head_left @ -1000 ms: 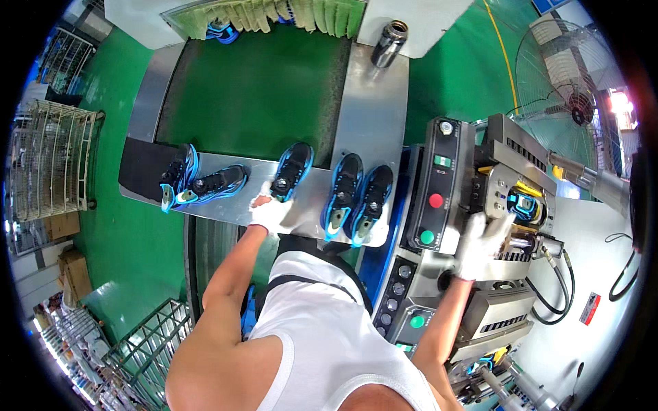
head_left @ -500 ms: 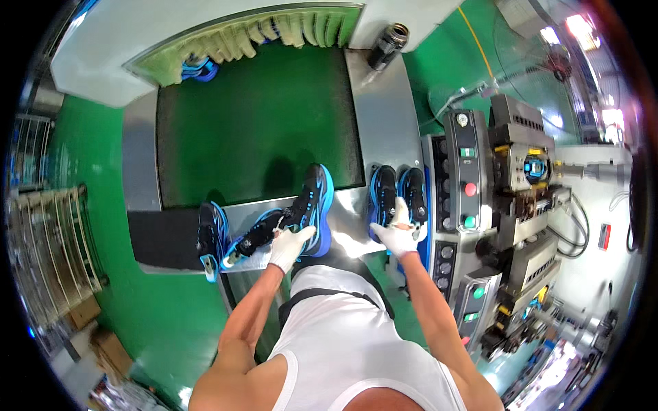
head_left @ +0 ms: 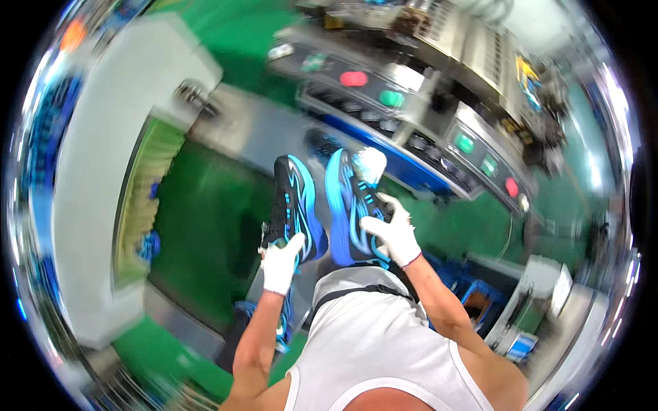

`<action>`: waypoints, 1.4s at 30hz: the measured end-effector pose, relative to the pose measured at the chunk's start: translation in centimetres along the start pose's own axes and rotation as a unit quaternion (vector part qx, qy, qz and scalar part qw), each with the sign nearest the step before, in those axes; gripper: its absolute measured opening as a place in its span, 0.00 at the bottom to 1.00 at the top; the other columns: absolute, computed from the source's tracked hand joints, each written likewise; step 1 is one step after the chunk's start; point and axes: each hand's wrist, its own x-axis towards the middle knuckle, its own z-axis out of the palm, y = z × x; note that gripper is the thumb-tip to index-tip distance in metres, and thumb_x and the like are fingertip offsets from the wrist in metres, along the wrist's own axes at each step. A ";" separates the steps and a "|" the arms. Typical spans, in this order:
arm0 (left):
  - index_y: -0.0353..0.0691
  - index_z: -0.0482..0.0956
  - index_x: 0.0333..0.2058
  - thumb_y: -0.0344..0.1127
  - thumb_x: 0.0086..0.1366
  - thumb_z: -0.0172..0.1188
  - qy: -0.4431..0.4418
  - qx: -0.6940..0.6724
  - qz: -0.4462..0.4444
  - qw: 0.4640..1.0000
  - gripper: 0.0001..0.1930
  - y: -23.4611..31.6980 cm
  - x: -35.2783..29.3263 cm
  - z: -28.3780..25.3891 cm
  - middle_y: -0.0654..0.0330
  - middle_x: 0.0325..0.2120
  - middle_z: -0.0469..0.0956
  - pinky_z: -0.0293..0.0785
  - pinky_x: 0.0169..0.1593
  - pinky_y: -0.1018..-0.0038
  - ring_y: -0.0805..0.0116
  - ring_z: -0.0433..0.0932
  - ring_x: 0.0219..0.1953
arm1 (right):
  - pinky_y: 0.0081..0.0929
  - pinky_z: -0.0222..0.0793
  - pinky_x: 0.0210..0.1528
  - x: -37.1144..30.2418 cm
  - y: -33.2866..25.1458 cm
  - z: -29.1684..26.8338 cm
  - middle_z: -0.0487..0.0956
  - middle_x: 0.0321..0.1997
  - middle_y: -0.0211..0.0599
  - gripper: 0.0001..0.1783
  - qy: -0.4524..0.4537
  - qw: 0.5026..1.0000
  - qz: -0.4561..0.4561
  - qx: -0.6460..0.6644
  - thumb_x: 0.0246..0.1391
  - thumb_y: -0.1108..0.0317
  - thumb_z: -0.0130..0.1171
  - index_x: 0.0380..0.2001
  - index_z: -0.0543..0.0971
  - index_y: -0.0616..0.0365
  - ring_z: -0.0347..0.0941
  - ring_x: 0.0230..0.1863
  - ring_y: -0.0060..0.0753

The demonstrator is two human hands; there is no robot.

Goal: The person repeatedly places blue and black shoe uppers onto a lasting machine, operates the machine via buttons, removes the shaped uppers, and places them onto a conveyor belt.

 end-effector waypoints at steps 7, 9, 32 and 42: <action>0.34 0.85 0.45 0.54 0.57 0.72 -0.230 0.143 0.332 0.904 0.28 13.7 -13.2 15.6 0.50 0.43 0.83 0.73 0.52 0.63 0.58 0.80 0.43 | 0.29 0.73 0.55 -14.0 1.1 -17.8 0.82 0.49 0.40 0.41 0.371 0.920 0.029 0.125 0.42 0.63 0.79 0.60 0.73 0.63 0.78 0.49 0.29; 0.38 0.85 0.46 0.56 0.58 0.70 -0.294 0.195 0.456 0.817 0.27 18.0 -14.1 19.8 0.47 0.46 0.83 0.71 0.57 0.61 0.54 0.79 0.50 | 0.30 0.72 0.58 -21.2 4.1 -23.2 0.82 0.51 0.44 0.44 0.529 0.836 0.016 0.146 0.39 0.56 0.81 0.58 0.74 0.65 0.77 0.52 0.33; 0.29 0.59 0.68 0.52 0.60 0.63 -0.608 0.059 0.677 0.411 0.45 33.3 -64.2 57.3 0.34 0.63 0.68 0.66 0.66 0.59 0.40 0.70 0.64 | 0.47 0.67 0.64 -54.0 18.5 -57.6 0.77 0.59 0.63 0.48 0.815 0.420 0.359 -0.173 0.51 0.36 0.61 0.65 0.70 0.62 0.73 0.62 0.60; 0.38 0.83 0.43 0.49 0.62 0.56 -0.395 0.349 0.482 0.700 0.21 17.6 -6.9 33.8 0.44 0.43 0.83 0.76 0.53 0.54 0.44 0.81 0.48 | 0.33 0.73 0.58 -16.8 17.7 -35.5 0.73 0.66 0.49 0.34 0.374 0.913 0.014 0.164 0.62 0.62 0.66 0.65 0.68 0.66 0.74 0.60 0.42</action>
